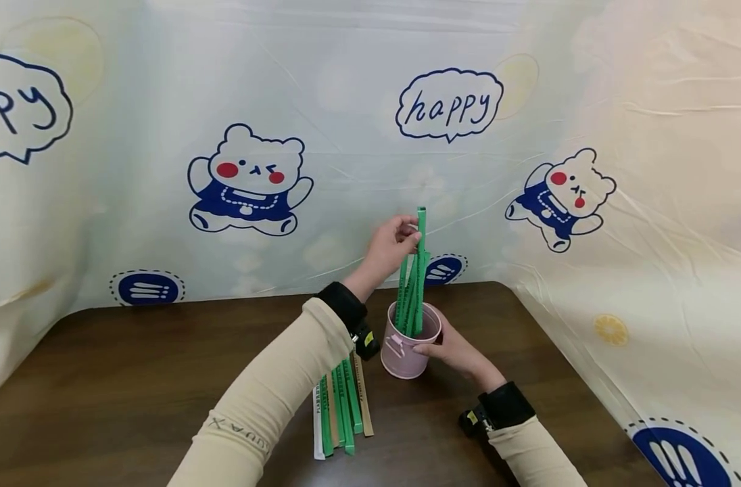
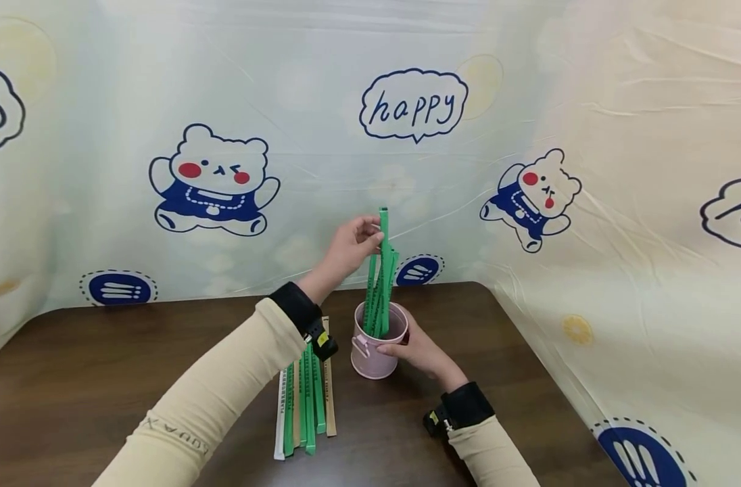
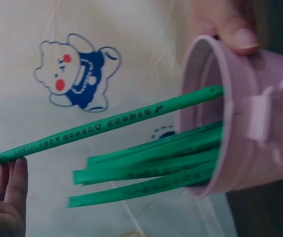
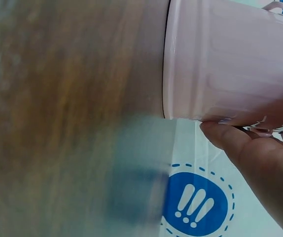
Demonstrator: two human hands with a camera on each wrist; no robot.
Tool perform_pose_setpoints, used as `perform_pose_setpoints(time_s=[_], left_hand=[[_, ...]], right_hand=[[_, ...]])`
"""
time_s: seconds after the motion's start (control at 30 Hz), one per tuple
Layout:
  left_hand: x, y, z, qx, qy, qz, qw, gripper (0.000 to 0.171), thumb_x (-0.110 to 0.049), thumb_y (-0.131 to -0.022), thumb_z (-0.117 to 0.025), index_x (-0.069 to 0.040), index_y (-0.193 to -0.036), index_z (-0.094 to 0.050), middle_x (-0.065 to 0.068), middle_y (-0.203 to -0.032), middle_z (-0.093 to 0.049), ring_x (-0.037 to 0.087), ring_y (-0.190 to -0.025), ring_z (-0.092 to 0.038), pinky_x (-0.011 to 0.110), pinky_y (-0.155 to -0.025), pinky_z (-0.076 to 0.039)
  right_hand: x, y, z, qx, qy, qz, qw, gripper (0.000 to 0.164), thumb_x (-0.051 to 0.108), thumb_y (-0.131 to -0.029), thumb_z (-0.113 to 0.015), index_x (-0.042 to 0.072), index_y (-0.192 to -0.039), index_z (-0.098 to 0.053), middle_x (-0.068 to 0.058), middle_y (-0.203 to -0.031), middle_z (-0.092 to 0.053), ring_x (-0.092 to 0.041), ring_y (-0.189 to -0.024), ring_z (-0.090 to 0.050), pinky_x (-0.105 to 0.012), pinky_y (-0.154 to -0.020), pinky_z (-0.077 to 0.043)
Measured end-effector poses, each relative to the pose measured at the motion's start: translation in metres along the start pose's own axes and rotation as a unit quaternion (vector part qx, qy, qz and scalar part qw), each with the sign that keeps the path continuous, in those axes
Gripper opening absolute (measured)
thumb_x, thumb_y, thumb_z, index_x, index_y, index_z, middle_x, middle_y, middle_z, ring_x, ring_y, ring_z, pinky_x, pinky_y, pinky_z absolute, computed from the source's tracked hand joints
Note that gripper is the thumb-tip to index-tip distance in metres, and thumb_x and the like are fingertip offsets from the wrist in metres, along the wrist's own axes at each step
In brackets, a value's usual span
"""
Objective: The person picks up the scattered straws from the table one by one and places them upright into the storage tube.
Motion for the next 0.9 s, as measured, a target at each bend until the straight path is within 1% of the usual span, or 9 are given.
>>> perform_pose_setpoints(time_s=[0.17, 0.27, 0.4, 0.5, 0.63, 0.73, 0.9], left_hand=[[0.017, 0.002, -0.014, 0.014, -0.028, -0.003, 0.9995, 0.031, -0.008, -0.100, -0.056, 0.000, -0.130, -0.056, 0.021, -0.112, -0.066, 0.030, -0.096, -0.066, 0.034, -0.083, -0.059], [0.025, 0.003, -0.020, 0.024, -0.039, -0.001, 0.9989, 0.031, -0.009, -0.100, -0.056, 0.000, -0.129, -0.057, 0.020, -0.113, -0.067, 0.031, -0.099, -0.066, 0.033, -0.083, -0.059], [0.039, 0.006, -0.030, 0.052, -0.067, 0.006, 0.9964, 0.032, -0.011, -0.100, -0.056, -0.003, -0.131, -0.058, 0.018, -0.116, -0.067, 0.029, -0.102, -0.066, 0.032, -0.082, -0.058], [0.049, 0.009, -0.038, 0.070, -0.082, 0.014, 0.9940, 0.032, -0.009, -0.099, -0.058, -0.003, -0.131, -0.057, 0.018, -0.116, -0.066, 0.029, -0.103, -0.066, 0.032, -0.083, -0.057], [0.056, 0.012, -0.045, 0.079, -0.087, 0.018, 0.9929, 0.037, -0.004, -0.095, -0.062, -0.002, -0.131, -0.056, 0.018, -0.114, -0.066, 0.029, -0.106, -0.065, 0.032, -0.086, -0.056], [0.060, 0.012, -0.048, 0.080, -0.081, 0.018, 0.9934, 0.042, -0.003, -0.093, -0.063, -0.003, -0.134, -0.054, 0.018, -0.114, -0.066, 0.029, -0.106, -0.065, 0.034, -0.088, -0.056], [0.063, 0.013, -0.048, 0.081, -0.077, 0.026, 0.9934, 0.047, -0.006, -0.096, -0.058, -0.007, -0.143, -0.049, 0.017, -0.125, -0.065, 0.029, -0.114, -0.064, 0.038, -0.095, -0.055]], right_hand=[[0.002, -0.001, -0.001, 0.001, -0.003, 0.002, 1.000, 0.092, 0.023, -0.089, -0.073, 0.012, -0.157, -0.011, -0.021, -0.155, -0.031, -0.038, -0.140, -0.036, -0.056, -0.115, -0.035], [0.004, 0.000, -0.002, 0.002, 0.001, 0.003, 1.000, 0.093, 0.024, -0.090, -0.073, 0.011, -0.157, -0.010, -0.022, -0.155, -0.031, -0.039, -0.140, -0.036, -0.053, -0.114, -0.037], [0.004, 0.000, -0.003, 0.006, -0.010, 0.000, 1.000, 0.092, 0.023, -0.091, -0.072, 0.013, -0.158, -0.008, -0.021, -0.155, -0.030, -0.038, -0.140, -0.035, -0.049, -0.112, -0.038], [0.004, 0.001, -0.003, 0.008, -0.014, -0.003, 1.000, 0.093, 0.022, -0.091, -0.071, 0.014, -0.158, -0.007, -0.021, -0.155, -0.029, -0.038, -0.141, -0.034, -0.047, -0.111, -0.039], [0.004, 0.002, -0.003, 0.008, -0.012, -0.001, 1.000, 0.093, 0.022, -0.091, -0.071, 0.012, -0.158, -0.006, -0.022, -0.155, -0.029, -0.037, -0.140, -0.035, -0.044, -0.110, -0.040], [0.004, 0.002, -0.004, 0.009, -0.015, 0.000, 1.000, 0.093, 0.021, -0.092, -0.070, 0.012, -0.158, -0.006, -0.022, -0.154, -0.029, -0.037, -0.139, -0.035, -0.041, -0.109, -0.040], [0.005, 0.002, -0.003, 0.009, -0.014, 0.005, 1.000, 0.093, 0.022, -0.091, -0.071, 0.012, -0.158, -0.006, -0.022, -0.154, -0.029, -0.038, -0.139, -0.035, -0.039, -0.108, -0.041]])
Point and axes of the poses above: each hand's wrist, its own y-axis away from the middle knuckle, its own z-axis out of the back of the hand, x = y × z, the point moved 10 cm from there along -y, towards the middle knuckle
